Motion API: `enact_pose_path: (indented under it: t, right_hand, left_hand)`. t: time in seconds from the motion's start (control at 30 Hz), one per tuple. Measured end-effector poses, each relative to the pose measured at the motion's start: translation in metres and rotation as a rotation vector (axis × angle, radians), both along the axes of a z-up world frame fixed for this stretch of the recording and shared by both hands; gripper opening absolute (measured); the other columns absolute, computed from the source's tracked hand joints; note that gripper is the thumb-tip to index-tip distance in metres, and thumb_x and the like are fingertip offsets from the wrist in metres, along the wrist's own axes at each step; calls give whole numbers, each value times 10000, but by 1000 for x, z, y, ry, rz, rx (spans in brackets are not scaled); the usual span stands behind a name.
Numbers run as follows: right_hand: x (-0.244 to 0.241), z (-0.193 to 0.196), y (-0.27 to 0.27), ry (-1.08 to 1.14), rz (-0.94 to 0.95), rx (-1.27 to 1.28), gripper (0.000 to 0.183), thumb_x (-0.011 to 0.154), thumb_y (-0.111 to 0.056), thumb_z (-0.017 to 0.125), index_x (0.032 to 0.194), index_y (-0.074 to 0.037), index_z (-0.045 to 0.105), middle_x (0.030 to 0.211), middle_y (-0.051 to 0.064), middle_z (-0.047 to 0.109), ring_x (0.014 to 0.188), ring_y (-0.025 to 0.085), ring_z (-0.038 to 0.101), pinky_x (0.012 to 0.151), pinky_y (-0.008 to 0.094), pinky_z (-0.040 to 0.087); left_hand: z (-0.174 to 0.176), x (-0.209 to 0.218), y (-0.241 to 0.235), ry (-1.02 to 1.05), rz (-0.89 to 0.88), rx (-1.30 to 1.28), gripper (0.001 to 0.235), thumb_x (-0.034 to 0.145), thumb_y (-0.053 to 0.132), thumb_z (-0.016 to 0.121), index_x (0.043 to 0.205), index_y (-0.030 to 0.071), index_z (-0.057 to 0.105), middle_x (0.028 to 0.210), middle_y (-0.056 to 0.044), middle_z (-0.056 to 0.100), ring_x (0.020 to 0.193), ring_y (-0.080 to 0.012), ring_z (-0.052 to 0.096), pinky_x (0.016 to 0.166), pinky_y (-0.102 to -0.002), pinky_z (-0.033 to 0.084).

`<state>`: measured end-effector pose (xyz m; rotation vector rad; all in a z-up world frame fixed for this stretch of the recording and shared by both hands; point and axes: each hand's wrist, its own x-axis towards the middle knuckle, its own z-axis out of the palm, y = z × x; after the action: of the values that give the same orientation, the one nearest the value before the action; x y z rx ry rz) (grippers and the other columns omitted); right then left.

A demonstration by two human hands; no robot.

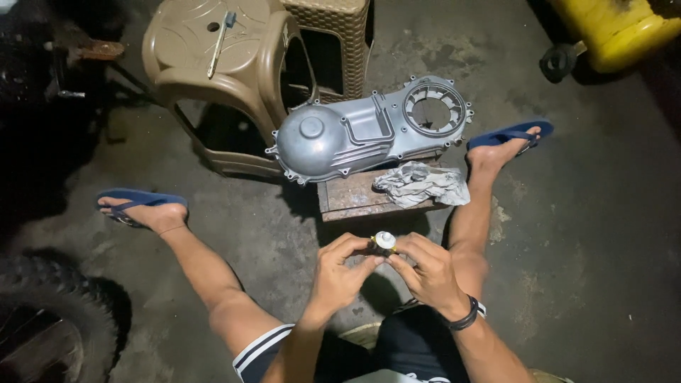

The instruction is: Cleaning a motorcycle engine casing with a cloth and applying sealant to the gasket surface.

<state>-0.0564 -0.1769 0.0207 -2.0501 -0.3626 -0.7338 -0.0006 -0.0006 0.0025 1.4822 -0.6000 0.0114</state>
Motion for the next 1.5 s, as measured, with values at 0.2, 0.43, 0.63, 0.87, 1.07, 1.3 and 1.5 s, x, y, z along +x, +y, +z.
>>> enact_pose_path:
  t: [0.2,0.43,0.63,0.87,1.07,1.3,1.5]
  right_hand:
    - [-4,10,13,181,-122,-57,159,792,-20,763,933,1,694,858,53,698,648,152,589,544,250,457]
    - [-8,-3,26,208,-90,9,175,777,-53,773,920,10,695,924,93,746,745,208,693,677,280,544]
    - [-15,-5,16,324,-89,141,372,734,-41,744,1105,-16,727,1064,100,766,893,216,725,822,293,566]
    - [-2,0,24,260,-45,555,334,899,-97,730,1179,83,713,946,199,731,878,233,715,776,400,610]
    - [-5,-11,25,277,-45,533,271,897,-122,738,1108,46,761,958,188,745,914,230,682,839,403,545]
    - [-6,-16,27,293,-86,558,256,896,-131,742,1088,35,771,953,188,746,896,228,684,827,396,539]
    - [-9,-27,32,312,-113,603,259,915,-159,731,1100,18,768,993,177,754,914,208,673,845,387,527]
  left_hand:
    - [14,-13,-18,-61,60,-29,760,1043,665,343,1234,-47,528,1089,-162,578,924,-242,583,841,-367,492]
    - [2,2,-37,-30,225,-83,406,1043,224,300,877,-13,584,795,-122,584,673,-200,486,650,-341,430]
    - [10,8,-28,69,215,-24,552,1085,360,294,803,6,609,702,-74,591,604,-173,491,605,-311,427]
    - [27,8,-26,-199,263,77,561,1108,255,302,651,105,589,496,-85,505,445,-283,565,481,-316,475]
    - [34,4,-20,-217,232,119,559,1109,262,309,631,102,550,490,-89,480,431,-281,556,451,-324,450]
    - [34,2,-20,-182,223,152,555,1111,242,325,621,98,544,486,-89,483,429,-260,548,458,-314,450]
    - [36,-2,-21,-165,238,187,527,1105,220,373,631,52,528,510,-170,508,465,-354,581,468,-373,454]
